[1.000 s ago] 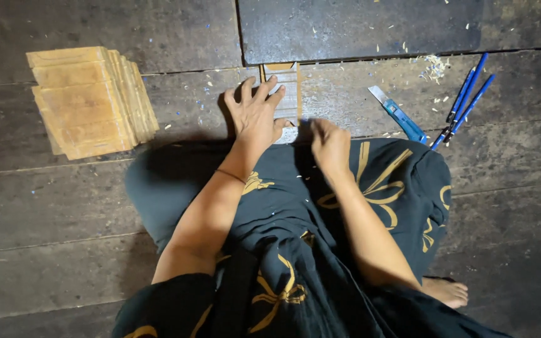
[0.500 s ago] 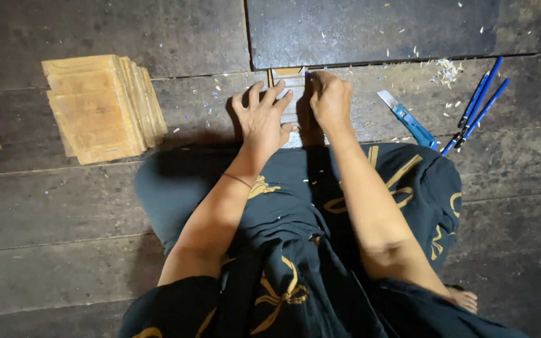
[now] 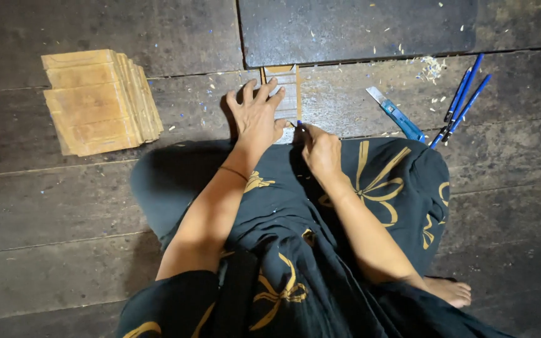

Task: Marking and cutting small wooden slats using a template and a utility knife while sitting on the floor.

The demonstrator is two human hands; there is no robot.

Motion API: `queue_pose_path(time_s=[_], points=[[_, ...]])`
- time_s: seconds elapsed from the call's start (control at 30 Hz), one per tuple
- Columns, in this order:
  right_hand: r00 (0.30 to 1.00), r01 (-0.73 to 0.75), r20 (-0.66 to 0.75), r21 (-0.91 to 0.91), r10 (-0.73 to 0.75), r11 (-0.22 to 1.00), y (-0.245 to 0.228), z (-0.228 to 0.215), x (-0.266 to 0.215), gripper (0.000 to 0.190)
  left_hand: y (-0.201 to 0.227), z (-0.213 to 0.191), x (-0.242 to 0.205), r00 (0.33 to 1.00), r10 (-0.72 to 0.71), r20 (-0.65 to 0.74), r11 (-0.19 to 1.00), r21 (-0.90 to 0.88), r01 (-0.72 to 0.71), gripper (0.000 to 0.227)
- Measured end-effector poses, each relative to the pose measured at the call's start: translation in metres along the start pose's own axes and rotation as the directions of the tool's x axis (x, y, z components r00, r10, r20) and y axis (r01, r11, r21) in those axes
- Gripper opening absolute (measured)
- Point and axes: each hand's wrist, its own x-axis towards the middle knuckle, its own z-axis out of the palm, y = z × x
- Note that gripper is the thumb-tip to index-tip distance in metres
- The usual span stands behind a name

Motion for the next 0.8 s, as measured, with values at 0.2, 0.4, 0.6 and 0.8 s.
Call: queue_pose_path(time_s=[0.2, 0.4, 0.6, 0.8], points=[[0.997, 0.017, 0.078, -0.099, -0.009, 0.995, 0.027, 0.019, -0.014, 0.021, -0.002, 0.005, -0.002, 0.998, 0.023, -0.056, 1.000, -0.013, -0.023, 0.062], [0.990, 0.135, 0.044, 0.048, -0.137, 0.990, -0.022, -0.007, -0.041, 0.027, -0.021, 0.021, 0.022, 0.968, 0.204, -0.147, 0.973, 0.143, -0.183, 0.032], [0.871, 0.477, -0.004, -0.234, -0.492, 0.847, -0.030, 0.032, -0.013, 0.052, -0.042, 0.039, 0.093, 0.989, 0.144, -0.043, 0.986, 0.096, -0.139, 0.044], [0.747, 0.501, -0.132, -0.532, -0.651, 0.683, -0.053, 0.064, 0.036, 0.057, -0.003, -0.036, 0.147, 0.956, -0.005, 0.292, 0.935, 0.341, -0.099, 0.093]])
